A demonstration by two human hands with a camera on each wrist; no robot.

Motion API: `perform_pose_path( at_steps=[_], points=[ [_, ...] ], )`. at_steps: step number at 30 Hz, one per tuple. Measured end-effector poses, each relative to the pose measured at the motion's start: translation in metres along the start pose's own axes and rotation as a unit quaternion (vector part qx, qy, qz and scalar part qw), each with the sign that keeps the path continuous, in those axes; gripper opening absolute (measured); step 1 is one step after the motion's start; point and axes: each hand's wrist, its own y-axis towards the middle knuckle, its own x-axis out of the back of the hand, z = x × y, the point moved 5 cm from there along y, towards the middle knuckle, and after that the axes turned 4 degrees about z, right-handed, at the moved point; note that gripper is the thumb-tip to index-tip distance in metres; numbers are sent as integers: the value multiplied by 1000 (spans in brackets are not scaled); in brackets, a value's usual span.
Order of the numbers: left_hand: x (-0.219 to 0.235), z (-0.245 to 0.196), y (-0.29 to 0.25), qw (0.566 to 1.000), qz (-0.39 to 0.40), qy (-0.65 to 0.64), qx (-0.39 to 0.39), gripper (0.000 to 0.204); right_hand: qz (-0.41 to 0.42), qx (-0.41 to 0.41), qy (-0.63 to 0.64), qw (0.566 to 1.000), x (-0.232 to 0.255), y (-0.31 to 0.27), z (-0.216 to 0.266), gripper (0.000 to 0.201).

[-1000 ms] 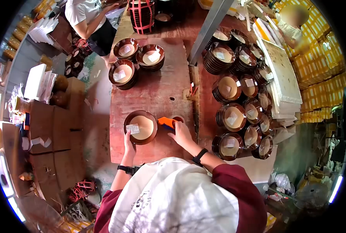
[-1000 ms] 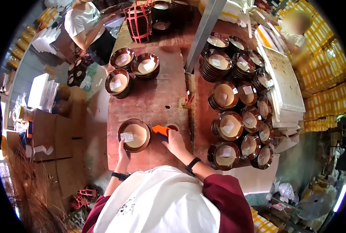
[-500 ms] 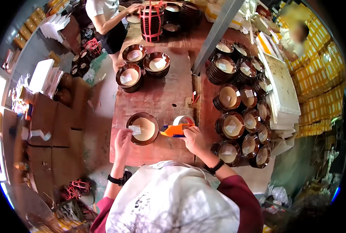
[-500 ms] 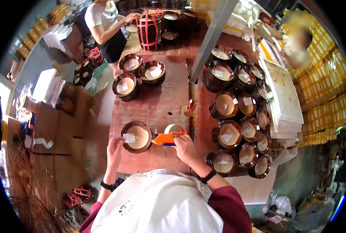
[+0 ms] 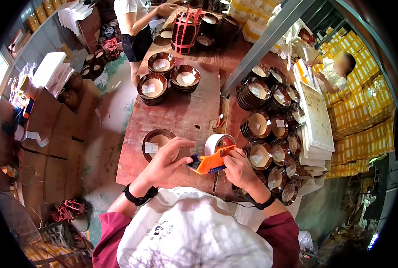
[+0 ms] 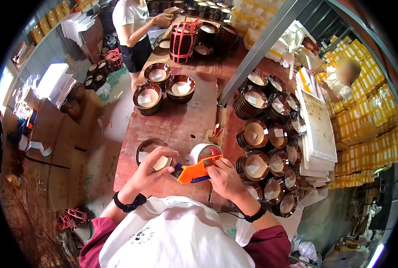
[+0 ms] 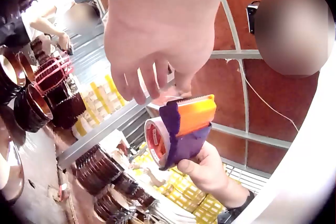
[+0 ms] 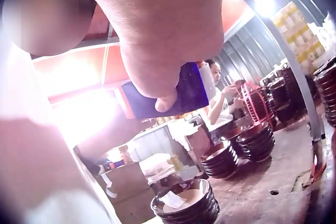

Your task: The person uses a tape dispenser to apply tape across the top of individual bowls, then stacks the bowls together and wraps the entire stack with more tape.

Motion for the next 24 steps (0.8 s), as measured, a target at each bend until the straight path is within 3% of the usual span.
perform_pose_path(
  at_steps=[4, 7, 9, 11, 14, 16, 18, 19, 22, 24],
  points=[
    [-1, 8, 3, 999, -44, 23, -14, 14, 27, -36, 57, 997, -12, -6, -6, 22],
    [0, 6, 7, 994, -82, 50, -54, 8, 19, -80, 145, 986, -10, 2, -2, 24],
    [1, 13, 6, 993, -104, 47, 4, 8, 112, -153, 266, 945, -19, 0, -9, 29],
    [0, 22, 3, 987, -149, 9, 62, 8, 188, -202, 392, 877, -19, 5, -3, 36],
    [11, 49, -4, 973, -188, -34, 126, 7, 232, -222, 453, 831, -33, 10, -9, 39],
    [23, 64, -8, 956, -210, -3, 202, 6, 239, -236, 588, 736, -43, 25, -8, 32],
    [35, 90, -15, 953, -228, -64, 191, 6, 281, -238, 610, 702, -48, 47, -8, 32],
    [42, 97, -15, 947, -231, -125, 183, 7, 297, -237, 606, 698, -50, 58, -7, 34],
    [80, 116, -27, 922, -324, -73, 198, 8, 349, -217, 551, 726, -56, 83, -13, 28],
    [151, 170, -60, 891, -411, -89, 170, 7, 405, -226, 520, 717, -40, 83, -15, 27]
  ],
)
